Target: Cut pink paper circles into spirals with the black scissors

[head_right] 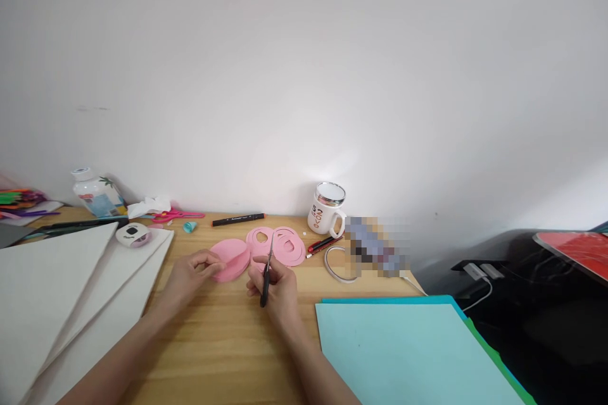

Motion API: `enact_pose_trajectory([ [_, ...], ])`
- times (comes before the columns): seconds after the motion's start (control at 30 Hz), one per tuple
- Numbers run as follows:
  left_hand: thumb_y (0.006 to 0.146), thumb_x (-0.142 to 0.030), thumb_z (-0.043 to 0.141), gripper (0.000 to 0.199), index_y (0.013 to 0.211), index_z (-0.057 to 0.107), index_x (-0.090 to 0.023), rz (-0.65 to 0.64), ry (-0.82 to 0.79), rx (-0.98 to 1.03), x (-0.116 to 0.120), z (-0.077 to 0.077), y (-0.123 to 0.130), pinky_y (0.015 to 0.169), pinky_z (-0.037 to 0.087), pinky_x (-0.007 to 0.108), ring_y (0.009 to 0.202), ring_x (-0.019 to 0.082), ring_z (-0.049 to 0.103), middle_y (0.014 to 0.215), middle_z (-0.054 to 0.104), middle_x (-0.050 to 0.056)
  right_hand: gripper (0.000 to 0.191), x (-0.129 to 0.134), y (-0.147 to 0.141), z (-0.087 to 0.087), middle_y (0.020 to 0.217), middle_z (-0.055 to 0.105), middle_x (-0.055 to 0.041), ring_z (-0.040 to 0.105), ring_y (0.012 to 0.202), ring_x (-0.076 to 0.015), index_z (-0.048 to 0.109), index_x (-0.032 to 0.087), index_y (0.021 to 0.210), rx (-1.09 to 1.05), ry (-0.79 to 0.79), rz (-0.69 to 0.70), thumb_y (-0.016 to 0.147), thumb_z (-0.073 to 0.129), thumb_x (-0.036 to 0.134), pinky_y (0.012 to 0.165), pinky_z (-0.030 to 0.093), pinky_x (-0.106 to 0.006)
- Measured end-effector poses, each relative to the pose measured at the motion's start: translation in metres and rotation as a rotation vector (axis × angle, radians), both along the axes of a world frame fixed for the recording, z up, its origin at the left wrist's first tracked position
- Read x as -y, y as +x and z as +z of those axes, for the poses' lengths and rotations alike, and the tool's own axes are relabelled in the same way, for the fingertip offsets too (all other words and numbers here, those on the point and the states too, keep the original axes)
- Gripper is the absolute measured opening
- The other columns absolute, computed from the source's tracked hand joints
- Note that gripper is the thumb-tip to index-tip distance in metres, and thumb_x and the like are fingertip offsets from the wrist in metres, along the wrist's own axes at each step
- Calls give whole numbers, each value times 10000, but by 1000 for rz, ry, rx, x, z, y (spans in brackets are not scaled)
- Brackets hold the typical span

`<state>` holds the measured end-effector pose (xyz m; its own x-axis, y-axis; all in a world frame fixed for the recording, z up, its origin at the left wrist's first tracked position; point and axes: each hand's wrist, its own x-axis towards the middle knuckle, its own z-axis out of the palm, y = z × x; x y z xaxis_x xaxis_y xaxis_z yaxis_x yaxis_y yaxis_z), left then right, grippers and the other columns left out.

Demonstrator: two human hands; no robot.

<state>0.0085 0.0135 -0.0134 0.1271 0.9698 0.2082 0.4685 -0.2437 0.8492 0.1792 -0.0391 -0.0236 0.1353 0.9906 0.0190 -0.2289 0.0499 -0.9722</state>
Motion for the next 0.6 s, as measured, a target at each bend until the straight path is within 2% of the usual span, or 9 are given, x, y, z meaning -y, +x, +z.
enact_pose_trajectory([
  [0.17, 721, -350, 524, 220, 585, 590, -190, 75, 172, -100, 0, -2, -1, 574, 422, 272, 577, 168, 546, 597, 613, 11, 388, -2, 2, -1, 577, 583, 21, 551, 505, -136, 608, 152, 926, 60, 36, -44, 634, 720, 382, 506, 431, -254],
  [0.33, 776, -287, 468, 190, 666, 591, -193, 42, 351, -164, 0, -4, -2, 615, 439, 285, 649, 178, 567, 682, 630, 30, 372, -2, 5, -3, 643, 584, 15, 549, 580, -140, 593, 166, 943, 120, 62, -27, 643, 715, 348, 565, 434, -257],
  [0.47, 781, -256, 484, 158, 698, 604, -197, 80, 415, -168, 3, -3, -2, 634, 456, 285, 692, 177, 578, 730, 645, 31, 356, -3, 6, -5, 643, 577, 10, 534, 590, -145, 578, 167, 942, 149, 68, -6, 667, 691, 361, 567, 421, -261],
  [0.6, 781, -253, 532, 138, 688, 611, -189, 174, 516, -120, 7, 3, 0, 651, 464, 283, 701, 170, 586, 714, 641, 23, 360, -3, 6, -6, 639, 576, 8, 525, 574, -140, 576, 158, 948, 160, 55, -9, 677, 683, 371, 549, 409, -257],
])
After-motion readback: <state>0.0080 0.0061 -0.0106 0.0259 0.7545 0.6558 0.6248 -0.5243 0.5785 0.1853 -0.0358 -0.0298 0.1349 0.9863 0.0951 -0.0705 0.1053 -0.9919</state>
